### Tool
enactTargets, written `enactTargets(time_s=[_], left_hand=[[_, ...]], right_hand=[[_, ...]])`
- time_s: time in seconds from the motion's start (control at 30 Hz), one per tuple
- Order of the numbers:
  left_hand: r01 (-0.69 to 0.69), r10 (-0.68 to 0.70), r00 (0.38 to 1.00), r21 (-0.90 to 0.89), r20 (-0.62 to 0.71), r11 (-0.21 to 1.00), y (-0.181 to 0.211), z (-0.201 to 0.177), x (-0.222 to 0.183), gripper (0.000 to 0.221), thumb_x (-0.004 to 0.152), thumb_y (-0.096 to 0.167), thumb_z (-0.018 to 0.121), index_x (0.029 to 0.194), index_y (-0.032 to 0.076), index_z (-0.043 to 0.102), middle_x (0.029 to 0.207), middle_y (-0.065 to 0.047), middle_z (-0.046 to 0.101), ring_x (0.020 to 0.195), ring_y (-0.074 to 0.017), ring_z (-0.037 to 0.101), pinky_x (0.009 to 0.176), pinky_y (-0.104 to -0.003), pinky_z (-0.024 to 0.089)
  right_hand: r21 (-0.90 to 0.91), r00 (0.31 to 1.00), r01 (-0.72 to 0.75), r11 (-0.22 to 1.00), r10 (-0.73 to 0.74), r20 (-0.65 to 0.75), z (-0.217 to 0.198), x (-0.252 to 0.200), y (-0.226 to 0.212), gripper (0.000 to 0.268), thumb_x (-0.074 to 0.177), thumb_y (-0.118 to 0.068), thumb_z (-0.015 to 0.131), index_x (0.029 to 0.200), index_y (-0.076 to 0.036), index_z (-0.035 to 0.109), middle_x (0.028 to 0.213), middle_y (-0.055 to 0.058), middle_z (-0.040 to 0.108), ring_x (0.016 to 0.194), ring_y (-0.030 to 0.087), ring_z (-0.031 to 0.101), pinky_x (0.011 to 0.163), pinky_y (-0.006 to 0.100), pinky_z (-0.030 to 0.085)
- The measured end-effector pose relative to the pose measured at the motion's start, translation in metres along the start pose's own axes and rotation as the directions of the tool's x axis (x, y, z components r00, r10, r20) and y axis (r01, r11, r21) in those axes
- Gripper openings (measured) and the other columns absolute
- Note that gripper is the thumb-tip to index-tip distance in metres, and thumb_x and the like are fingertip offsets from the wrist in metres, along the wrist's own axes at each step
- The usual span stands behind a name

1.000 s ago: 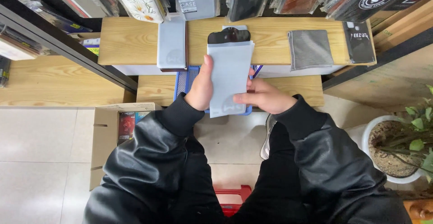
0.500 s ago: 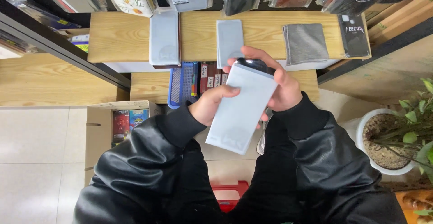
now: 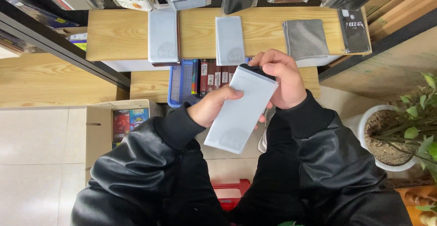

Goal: Inspecting and cleaning mobile phone screen protectors by removing them from and returning them to their protective sleeves.

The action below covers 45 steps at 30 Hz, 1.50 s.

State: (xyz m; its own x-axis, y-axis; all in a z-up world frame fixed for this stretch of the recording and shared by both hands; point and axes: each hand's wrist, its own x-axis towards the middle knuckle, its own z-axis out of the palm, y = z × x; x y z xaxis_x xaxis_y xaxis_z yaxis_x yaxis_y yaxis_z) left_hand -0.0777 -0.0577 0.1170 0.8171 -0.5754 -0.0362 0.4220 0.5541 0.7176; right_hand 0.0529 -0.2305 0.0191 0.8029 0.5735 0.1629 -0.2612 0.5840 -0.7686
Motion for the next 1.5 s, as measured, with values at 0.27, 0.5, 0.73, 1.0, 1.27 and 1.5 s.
enactTargets(time_s=[0.27, 0.5, 0.73, 1.0, 1.27, 1.5], left_hand=[[-0.002, 0.002, 1.000, -0.040, 0.003, 0.999, -0.027, -0.010, -0.002, 0.056, 0.090, 0.025, 0.050, 0.135, -0.006, 0.038, 0.107, -0.028, 0.062, 0.099, -0.0413, 0.067, 0.082, -0.058, 0.056], [0.019, -0.009, 0.998, -0.179, 0.056, 0.984, -0.022, 0.002, -0.010, 0.061, 0.091, 0.024, 0.049, 0.142, -0.007, 0.035, 0.110, -0.034, 0.060, 0.100, -0.0461, 0.065, 0.084, -0.059, 0.053], [0.131, -0.094, 0.989, -0.375, 0.116, 0.918, -0.039, -0.004, -0.029, 0.071, 0.086, 0.027, 0.060, 0.148, -0.002, 0.037, 0.134, -0.024, 0.055, 0.116, -0.0445, 0.059, 0.098, -0.056, 0.046], [0.149, -0.098, 0.983, -0.366, 0.155, 0.918, -0.050, -0.020, -0.019, 0.071, 0.087, 0.025, 0.060, 0.149, 0.002, 0.037, 0.135, -0.023, 0.055, 0.119, -0.0461, 0.057, 0.100, -0.058, 0.044], [0.087, -0.024, 0.989, -0.455, 0.143, 0.886, -0.039, -0.005, -0.016, 0.085, 0.091, 0.054, 0.054, 0.150, -0.003, 0.033, 0.146, -0.027, 0.044, 0.129, -0.0420, 0.051, 0.105, -0.057, 0.044], [0.088, 0.031, 0.976, -0.519, 0.217, 0.850, -0.045, -0.014, -0.014, 0.085, 0.095, 0.063, 0.045, 0.148, -0.004, 0.040, 0.145, -0.019, 0.049, 0.126, -0.0330, 0.055, 0.109, -0.050, 0.045]], right_hand=[[-0.094, 0.978, 0.057, 0.994, -0.074, -0.195, 0.038, 0.001, -0.036, 0.008, 0.077, -0.009, 0.061, 0.076, -0.004, 0.055, 0.087, 0.017, 0.061, 0.075, 0.025, 0.065, 0.051, 0.033, 0.051], [0.328, 0.962, -0.114, 0.938, 0.022, 0.273, 0.078, -0.003, -0.030, 0.064, 0.095, -0.043, 0.055, 0.144, -0.006, 0.042, 0.131, 0.033, 0.056, 0.118, 0.046, 0.060, 0.101, 0.063, 0.049], [0.355, 0.992, -0.116, 0.928, 0.092, 0.085, 0.083, 0.009, -0.046, 0.054, 0.099, -0.050, 0.051, 0.131, -0.008, 0.060, 0.108, 0.021, 0.068, 0.092, 0.034, 0.069, 0.086, 0.048, 0.055], [0.432, 0.987, 0.053, 0.900, 0.019, -0.161, 0.034, 0.019, -0.059, 0.056, 0.090, -0.056, 0.055, 0.121, -0.012, 0.071, 0.111, 0.013, 0.071, 0.098, 0.027, 0.068, 0.091, 0.039, 0.054], [0.384, 0.976, -0.087, 0.919, 0.156, -0.152, 0.082, 0.003, -0.046, 0.057, 0.090, -0.058, 0.049, 0.115, -0.011, 0.068, 0.100, 0.019, 0.070, 0.083, 0.033, 0.068, 0.076, 0.046, 0.057], [0.242, 0.991, -0.110, 0.964, 0.126, -0.051, 0.082, -0.004, -0.038, 0.055, 0.093, -0.058, 0.047, 0.118, -0.013, 0.066, 0.103, 0.021, 0.069, 0.085, 0.037, 0.068, 0.068, 0.046, 0.055]])
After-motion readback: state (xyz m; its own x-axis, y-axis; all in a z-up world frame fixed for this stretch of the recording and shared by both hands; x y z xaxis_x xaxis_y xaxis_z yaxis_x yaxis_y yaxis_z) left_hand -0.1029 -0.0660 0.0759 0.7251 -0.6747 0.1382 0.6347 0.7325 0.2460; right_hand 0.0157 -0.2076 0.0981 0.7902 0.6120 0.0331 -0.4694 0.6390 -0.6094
